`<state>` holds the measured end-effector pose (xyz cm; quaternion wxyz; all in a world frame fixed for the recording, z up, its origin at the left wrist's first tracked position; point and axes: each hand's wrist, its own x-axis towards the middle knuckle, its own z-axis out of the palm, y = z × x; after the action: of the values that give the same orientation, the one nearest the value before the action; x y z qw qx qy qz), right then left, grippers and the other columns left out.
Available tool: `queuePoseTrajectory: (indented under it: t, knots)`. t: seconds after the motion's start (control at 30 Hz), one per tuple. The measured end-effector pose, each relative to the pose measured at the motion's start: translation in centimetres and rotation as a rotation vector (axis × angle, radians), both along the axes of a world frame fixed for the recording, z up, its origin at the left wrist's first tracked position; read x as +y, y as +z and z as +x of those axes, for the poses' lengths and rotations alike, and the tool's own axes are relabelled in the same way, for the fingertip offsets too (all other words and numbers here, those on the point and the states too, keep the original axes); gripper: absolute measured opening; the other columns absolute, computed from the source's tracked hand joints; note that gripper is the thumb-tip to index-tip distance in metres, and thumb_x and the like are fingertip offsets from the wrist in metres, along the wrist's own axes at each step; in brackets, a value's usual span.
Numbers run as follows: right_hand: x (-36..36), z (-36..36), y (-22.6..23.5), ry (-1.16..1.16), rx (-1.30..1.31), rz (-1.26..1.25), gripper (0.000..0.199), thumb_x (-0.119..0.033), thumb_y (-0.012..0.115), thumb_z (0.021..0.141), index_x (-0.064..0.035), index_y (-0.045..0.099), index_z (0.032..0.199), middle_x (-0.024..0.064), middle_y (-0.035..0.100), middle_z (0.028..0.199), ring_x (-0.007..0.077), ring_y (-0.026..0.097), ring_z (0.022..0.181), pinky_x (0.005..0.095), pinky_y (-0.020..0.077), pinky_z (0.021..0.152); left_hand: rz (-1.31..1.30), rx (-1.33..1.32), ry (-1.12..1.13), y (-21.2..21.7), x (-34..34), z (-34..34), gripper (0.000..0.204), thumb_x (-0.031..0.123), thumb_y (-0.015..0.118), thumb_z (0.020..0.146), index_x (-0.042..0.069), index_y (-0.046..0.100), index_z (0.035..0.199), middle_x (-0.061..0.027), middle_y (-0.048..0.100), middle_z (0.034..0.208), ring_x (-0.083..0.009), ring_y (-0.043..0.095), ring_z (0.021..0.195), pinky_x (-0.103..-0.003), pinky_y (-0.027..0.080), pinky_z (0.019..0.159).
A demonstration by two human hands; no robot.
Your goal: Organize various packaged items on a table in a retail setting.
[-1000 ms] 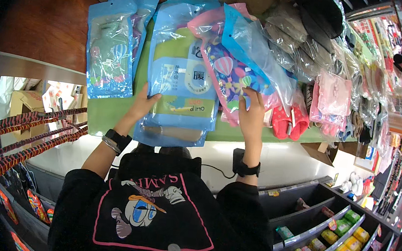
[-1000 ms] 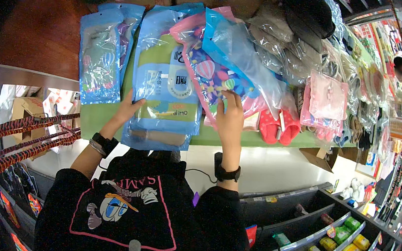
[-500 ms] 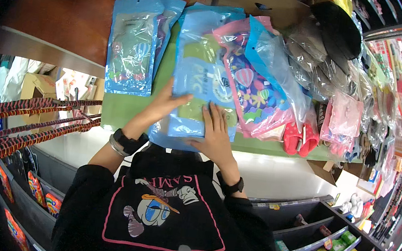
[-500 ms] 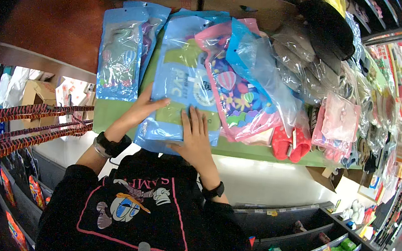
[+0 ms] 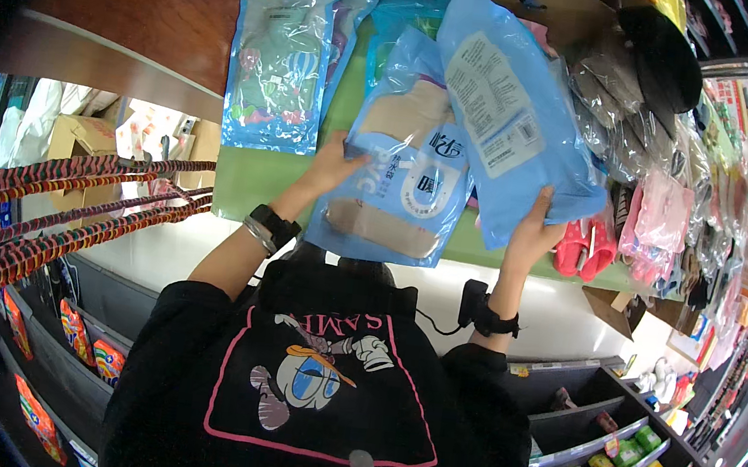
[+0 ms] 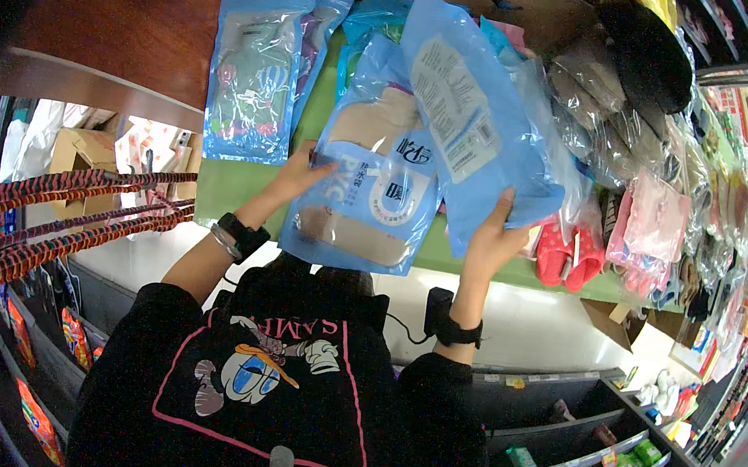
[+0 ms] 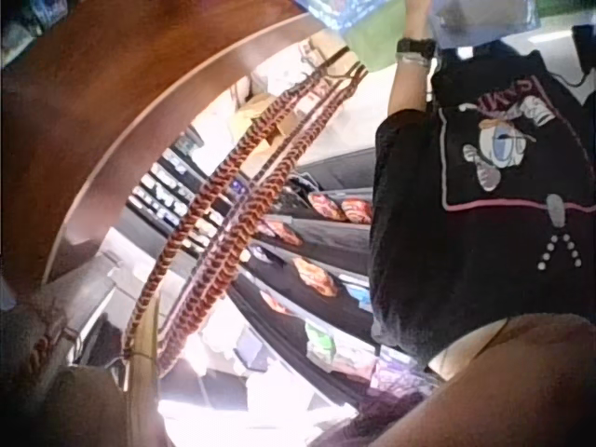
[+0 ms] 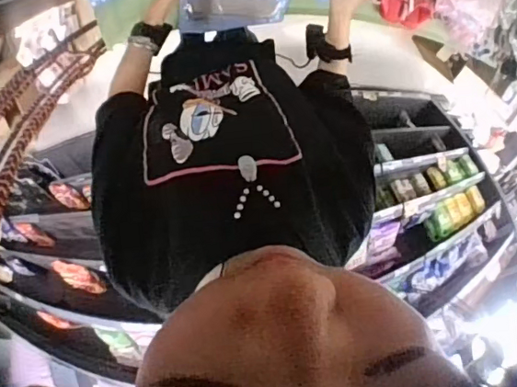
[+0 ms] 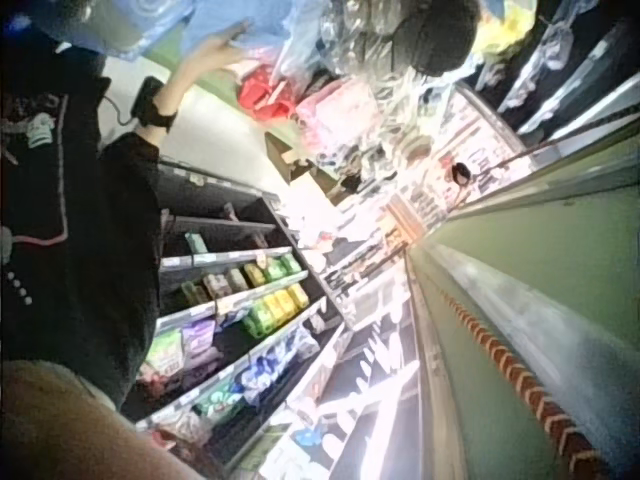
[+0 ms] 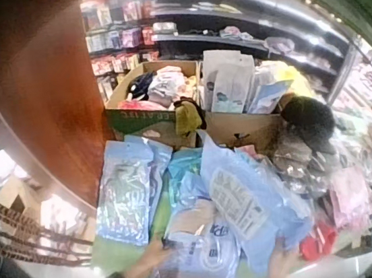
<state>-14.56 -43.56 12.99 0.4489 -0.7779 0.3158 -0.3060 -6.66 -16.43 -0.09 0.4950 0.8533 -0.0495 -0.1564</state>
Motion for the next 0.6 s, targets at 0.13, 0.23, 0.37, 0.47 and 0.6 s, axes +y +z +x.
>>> queuePoseTrajectory:
  t: [0.13, 0.23, 0.37, 0.47, 0.6]
  knots:
    - [1.9, -0.7, 1.0, -0.009, -0.028, -0.062, 0.026, -0.012, 0.054, 0.085, 0.0094, 0.055, 0.099, 0.0167, 0.062, 0.092, 0.0205, 0.057, 0.08, 0.0323, 0.0438, 0.073, -0.007, 0.226, -0.087, 0.8, -0.4, 0.9, 0.048, 0.025, 0.061, 0.079, -0.006, 0.043, 0.11, -0.0224, 0.057, 0.096, -0.0293, 0.059, 0.085, -0.035, 0.045, 0.073]
    - [3.5, -3.1, -0.2, 0.062, -0.027, -0.264, 0.026, -0.008, 0.056, 0.08, 0.0069, 0.056, 0.101, 0.02, 0.06, 0.098, 0.0278, 0.059, 0.084, 0.0356, 0.0451, 0.075, -0.146, 0.061, 0.148, 0.3, -0.9, -0.5, 0.042, 0.024, 0.059, 0.082, -0.006, 0.043, 0.106, -0.0215, 0.058, 0.094, -0.0272, 0.058, 0.082, -0.035, 0.044, 0.07]
    - [7.9, -5.9, -1.3, 0.42, -0.004, -0.643, 0.032, 0.003, 0.054, 0.074, 0.0018, 0.056, 0.106, 0.0182, 0.057, 0.107, 0.0331, 0.055, 0.1, 0.0387, 0.043, 0.087, -0.305, 0.067, 0.208, -1.6, 1.6, -0.7, 0.041, 0.023, 0.058, 0.083, -0.005, 0.043, 0.109, -0.0213, 0.057, 0.097, -0.0246, 0.057, 0.086, -0.034, 0.044, 0.07]
    - [11.2, -6.9, -4.5, 0.713, 0.148, -0.627, 0.039, -0.002, 0.048, 0.075, -0.0076, 0.054, 0.114, 0.0201, 0.051, 0.116, 0.0361, 0.051, 0.105, 0.0452, 0.0402, 0.091, -0.179, 0.199, 0.096, -0.3, 2.2, -1.0, 0.054, 0.034, 0.052, 0.086, -0.006, 0.038, 0.119, -0.0218, 0.051, 0.111, -0.0211, 0.05, 0.102, -0.032, 0.04, 0.084]
    - [13.2, -7.2, -9.1, 0.817, 0.139, -0.708, 0.04, -0.005, 0.049, 0.075, -0.0094, 0.053, 0.115, 0.017, 0.049, 0.12, 0.0367, 0.048, 0.109, 0.0505, 0.0364, 0.093, -0.611, 0.432, 0.11, -1.4, 3.0, -0.7, 0.087, 0.059, 0.034, 0.085, -0.011, 0.015, 0.132, -0.0222, 0.019, 0.14, -0.0252, 0.017, 0.131, -0.031, 0.014, 0.106]
